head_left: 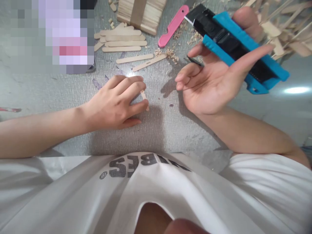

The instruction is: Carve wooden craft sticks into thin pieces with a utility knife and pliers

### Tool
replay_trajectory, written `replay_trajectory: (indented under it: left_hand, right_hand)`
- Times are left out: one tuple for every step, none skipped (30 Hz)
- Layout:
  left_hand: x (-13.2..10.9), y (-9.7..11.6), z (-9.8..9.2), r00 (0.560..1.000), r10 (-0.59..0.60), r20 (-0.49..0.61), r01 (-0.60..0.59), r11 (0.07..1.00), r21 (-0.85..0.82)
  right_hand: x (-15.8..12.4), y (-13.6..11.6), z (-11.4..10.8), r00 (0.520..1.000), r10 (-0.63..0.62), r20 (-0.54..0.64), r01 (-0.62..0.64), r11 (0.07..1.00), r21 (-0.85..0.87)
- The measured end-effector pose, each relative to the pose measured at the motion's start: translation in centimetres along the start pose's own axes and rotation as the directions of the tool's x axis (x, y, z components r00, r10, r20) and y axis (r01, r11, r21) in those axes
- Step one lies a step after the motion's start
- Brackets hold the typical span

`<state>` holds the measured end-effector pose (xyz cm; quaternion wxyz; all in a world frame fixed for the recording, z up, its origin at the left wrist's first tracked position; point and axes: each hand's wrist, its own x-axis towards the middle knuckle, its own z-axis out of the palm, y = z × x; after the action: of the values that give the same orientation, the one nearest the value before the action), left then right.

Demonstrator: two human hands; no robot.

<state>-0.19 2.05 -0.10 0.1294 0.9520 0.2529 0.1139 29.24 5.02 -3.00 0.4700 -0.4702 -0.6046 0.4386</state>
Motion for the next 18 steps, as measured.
replay_trajectory:
  left_hand:
    - [0.1, 0.1, 0.0, 0.999, -0.027, 0.029, 0.028, 0.999, -0.032]
    - [0.3, 0.3, 0.0, 0.998, -0.034, 0.059, 0.038, 0.997, -0.064]
    - [0.6, 0.5, 0.0, 0.996, -0.021, 0.090, 0.029, 0.995, -0.097]
    - [1.0, 0.8, 0.0, 0.992, 0.023, 0.122, -0.006, 0.991, -0.135]
    - [1.4, 1.0, 0.0, 0.986, 0.078, 0.145, -0.052, 0.983, -0.175]
    - [1.8, 1.3, 0.0, 0.977, 0.144, 0.155, -0.110, 0.972, -0.206]
    - [2.1, 1.5, 0.1, 0.963, 0.218, 0.158, -0.181, 0.959, -0.219]
    - [2.4, 1.6, 0.2, 0.952, 0.278, 0.132, -0.246, 0.945, -0.215]
    - [2.6, 1.6, 0.3, 0.945, 0.310, 0.103, -0.286, 0.938, -0.198]
    - [2.7, 1.5, 0.4, 0.946, 0.315, 0.077, -0.299, 0.938, -0.175]
    - [2.7, 1.2, 0.6, 0.955, 0.294, 0.047, -0.284, 0.946, -0.154]
    - [2.6, 0.8, 0.7, 0.969, 0.247, 0.025, -0.242, 0.961, -0.134]
    - [2.4, 0.2, 0.7, 0.982, 0.190, 0.002, -0.188, 0.975, -0.114]
    - [2.2, -0.4, 0.6, 0.990, 0.132, -0.040, -0.135, 0.987, -0.092]
    - [1.9, -1.0, 0.4, 0.993, 0.074, -0.089, -0.079, 0.995, -0.059]
    - [1.7, -1.6, 0.2, 0.989, 0.042, -0.145, -0.044, 0.999, -0.011]
    - [1.4, -2.1, -0.1, 0.974, 0.025, -0.227, -0.021, 1.000, 0.023]
    - [1.1, -2.4, -0.4, 0.958, -0.010, -0.287, 0.024, 0.999, 0.046]
  right_hand:
    - [0.2, 0.0, 0.3, 0.996, -0.032, -0.080, 0.037, 0.997, 0.067]
    - [0.4, -0.2, 0.6, 0.987, -0.057, -0.149, 0.077, 0.988, 0.132]
    - [0.5, -0.5, 0.9, 0.978, -0.077, -0.192, 0.113, 0.976, 0.187]
    - [0.6, -1.0, 1.2, 0.977, -0.094, -0.189, 0.136, 0.965, 0.224]
    - [0.5, -1.6, 1.5, 0.988, -0.095, -0.121, 0.125, 0.954, 0.271]
    - [0.4, -2.3, 1.8, 0.988, -0.114, -0.102, 0.141, 0.935, 0.324]
    - [0.1, -3.1, 2.1, 0.995, -0.101, 0.004, 0.092, 0.923, 0.375]
    - [-0.3, -3.8, 2.4, 0.988, -0.128, 0.086, 0.081, 0.907, 0.413]
    - [-0.7, -4.4, 2.8, 0.981, -0.122, 0.154, 0.040, 0.892, 0.451]
    - [-1.1, -4.9, 3.3, 0.973, -0.122, 0.195, 0.009, 0.868, 0.497]
    - [-1.6, -5.2, 3.7, 0.975, -0.133, 0.177, 0.015, 0.837, 0.547]
    - [-1.9, -5.4, 4.2, 0.970, -0.191, 0.149, 0.073, 0.818, 0.571]
    - [-2.2, -5.3, 4.7, 0.972, -0.190, 0.134, 0.093, 0.846, 0.525]
    - [-2.4, -5.0, 5.0, 0.977, -0.174, 0.124, 0.103, 0.893, 0.439]
    - [-2.5, -4.7, 5.2, 0.976, -0.203, 0.081, 0.162, 0.920, 0.357]
    - [-2.5, -4.2, 5.2, 0.972, -0.233, 0.029, 0.215, 0.933, 0.288]
    - [-2.4, -3.6, 4.9, 0.962, -0.270, -0.036, 0.271, 0.933, 0.238]
    - [-2.4, -3.0, 4.3, 0.946, -0.310, -0.091, 0.323, 0.924, 0.204]
